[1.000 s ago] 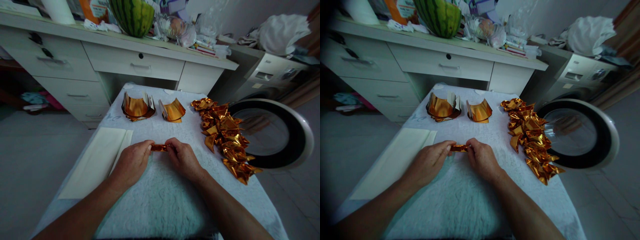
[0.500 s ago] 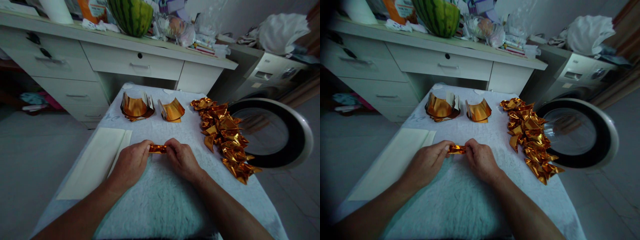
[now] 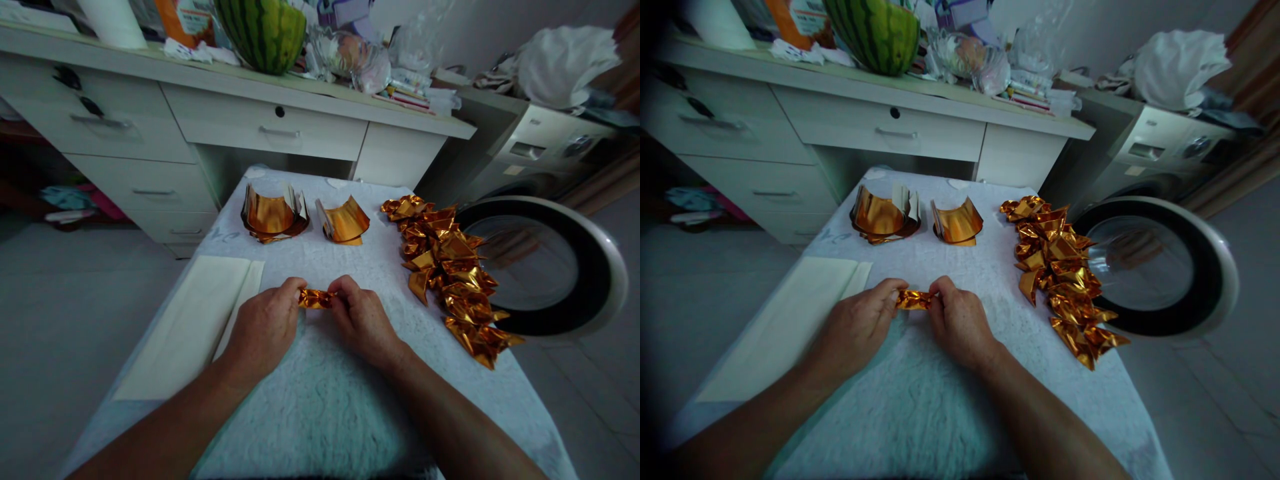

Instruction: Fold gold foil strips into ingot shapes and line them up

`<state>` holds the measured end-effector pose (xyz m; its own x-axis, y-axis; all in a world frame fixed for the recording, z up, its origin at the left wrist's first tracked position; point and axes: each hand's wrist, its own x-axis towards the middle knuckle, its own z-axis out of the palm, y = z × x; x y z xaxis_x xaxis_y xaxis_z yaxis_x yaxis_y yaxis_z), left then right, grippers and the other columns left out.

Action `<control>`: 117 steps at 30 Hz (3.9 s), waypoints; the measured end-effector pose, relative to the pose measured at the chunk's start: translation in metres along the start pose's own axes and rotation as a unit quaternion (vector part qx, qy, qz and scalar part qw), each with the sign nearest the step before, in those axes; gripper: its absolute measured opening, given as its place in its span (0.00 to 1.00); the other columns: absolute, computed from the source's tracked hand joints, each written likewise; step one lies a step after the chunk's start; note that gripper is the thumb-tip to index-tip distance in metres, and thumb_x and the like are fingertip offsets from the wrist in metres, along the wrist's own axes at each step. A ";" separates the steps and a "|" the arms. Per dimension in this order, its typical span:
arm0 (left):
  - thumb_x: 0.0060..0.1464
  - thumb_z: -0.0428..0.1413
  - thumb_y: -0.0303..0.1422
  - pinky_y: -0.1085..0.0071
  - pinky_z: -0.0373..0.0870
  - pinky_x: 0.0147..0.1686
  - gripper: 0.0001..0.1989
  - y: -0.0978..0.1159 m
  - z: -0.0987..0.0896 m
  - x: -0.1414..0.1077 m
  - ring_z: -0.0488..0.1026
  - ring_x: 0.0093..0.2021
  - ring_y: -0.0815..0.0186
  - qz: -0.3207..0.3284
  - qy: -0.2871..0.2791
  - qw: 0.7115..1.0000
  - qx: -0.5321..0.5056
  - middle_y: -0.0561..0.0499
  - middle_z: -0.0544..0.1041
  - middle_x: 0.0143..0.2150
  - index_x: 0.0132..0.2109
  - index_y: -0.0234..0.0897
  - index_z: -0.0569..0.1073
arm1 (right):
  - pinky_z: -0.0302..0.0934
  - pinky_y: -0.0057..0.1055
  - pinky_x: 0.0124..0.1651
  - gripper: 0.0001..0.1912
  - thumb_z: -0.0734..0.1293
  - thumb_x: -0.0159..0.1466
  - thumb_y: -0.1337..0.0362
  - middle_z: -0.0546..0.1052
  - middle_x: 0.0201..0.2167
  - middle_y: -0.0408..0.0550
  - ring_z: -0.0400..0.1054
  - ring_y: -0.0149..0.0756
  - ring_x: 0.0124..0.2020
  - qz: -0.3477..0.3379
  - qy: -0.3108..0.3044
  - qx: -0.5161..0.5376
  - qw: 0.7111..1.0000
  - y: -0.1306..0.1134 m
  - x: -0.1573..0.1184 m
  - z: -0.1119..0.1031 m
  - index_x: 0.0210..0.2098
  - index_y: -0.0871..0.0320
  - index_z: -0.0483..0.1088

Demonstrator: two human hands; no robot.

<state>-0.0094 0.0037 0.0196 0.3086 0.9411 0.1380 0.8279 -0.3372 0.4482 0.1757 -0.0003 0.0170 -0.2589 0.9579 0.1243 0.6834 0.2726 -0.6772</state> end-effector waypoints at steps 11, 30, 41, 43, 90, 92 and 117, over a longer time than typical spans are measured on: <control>0.63 0.40 0.28 0.64 0.71 0.34 0.14 0.002 0.004 -0.001 0.78 0.34 0.58 0.020 -0.011 1.000 -0.007 0.47 0.79 0.33 0.47 0.35 0.69 | 0.55 0.27 0.32 0.07 0.55 0.67 0.68 0.75 0.26 0.45 0.69 0.34 0.26 0.028 -0.003 -0.021 0.999 -0.001 0.001 0.000 0.39 0.56 0.64; 0.62 0.45 0.25 0.66 0.69 0.31 0.12 0.005 0.009 0.001 0.79 0.33 0.57 -0.001 -0.032 0.996 0.087 0.48 0.80 0.32 0.50 0.37 0.69 | 0.55 0.28 0.30 0.09 0.55 0.67 0.66 0.76 0.26 0.46 0.70 0.35 0.25 0.020 0.015 -0.054 0.998 -0.002 -0.001 0.008 0.39 0.57 0.65; 0.62 0.45 0.26 0.68 0.69 0.29 0.13 0.003 0.012 -0.001 0.79 0.31 0.59 -0.005 0.012 0.996 0.094 0.49 0.81 0.31 0.50 0.38 0.70 | 0.56 0.27 0.29 0.09 0.54 0.68 0.65 0.75 0.25 0.45 0.70 0.34 0.24 -0.012 0.043 -0.052 0.998 -0.004 -0.004 0.010 0.38 0.58 0.65; 0.62 0.45 0.27 0.68 0.67 0.27 0.12 0.004 0.012 0.000 0.79 0.30 0.58 -0.015 0.003 0.993 0.115 0.50 0.80 0.29 0.49 0.38 0.70 | 0.57 0.27 0.29 0.10 0.54 0.68 0.65 0.76 0.25 0.46 0.71 0.34 0.24 -0.033 0.049 -0.058 0.997 -0.003 -0.004 0.011 0.38 0.58 0.66; 0.61 0.46 0.25 0.67 0.71 0.31 0.16 0.006 0.018 -0.004 0.78 0.30 0.59 0.064 0.006 0.992 0.107 0.49 0.80 0.30 0.52 0.38 0.71 | 0.57 0.25 0.28 0.10 0.55 0.67 0.67 0.77 0.24 0.44 0.70 0.32 0.23 -0.065 0.112 -0.109 0.985 0.005 -0.003 0.014 0.41 0.57 0.67; 0.61 0.46 0.25 0.66 0.71 0.31 0.16 0.006 0.016 -0.003 0.79 0.31 0.58 0.040 -0.002 0.994 0.100 0.47 0.81 0.32 0.53 0.38 0.70 | 0.58 0.25 0.29 0.10 0.56 0.67 0.67 0.77 0.25 0.44 0.70 0.32 0.23 -0.086 0.098 -0.101 0.986 0.004 -0.003 0.014 0.41 0.57 0.67; 0.67 0.39 0.35 0.70 0.69 0.33 0.19 0.010 0.002 0.002 0.78 0.34 0.63 -0.004 0.003 0.992 -0.128 0.51 0.81 0.34 0.47 0.39 0.74 | 0.54 0.25 0.27 0.07 0.57 0.68 0.66 0.74 0.24 0.41 0.66 0.30 0.22 -0.024 0.086 0.004 0.996 0.001 -0.001 0.007 0.40 0.57 0.65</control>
<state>0.0006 0.0021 0.0223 0.2990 0.9441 0.1389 0.6839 -0.3135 0.6587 0.1715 -0.0020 0.0108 -0.1693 0.9451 0.2793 0.6675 0.3185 -0.6731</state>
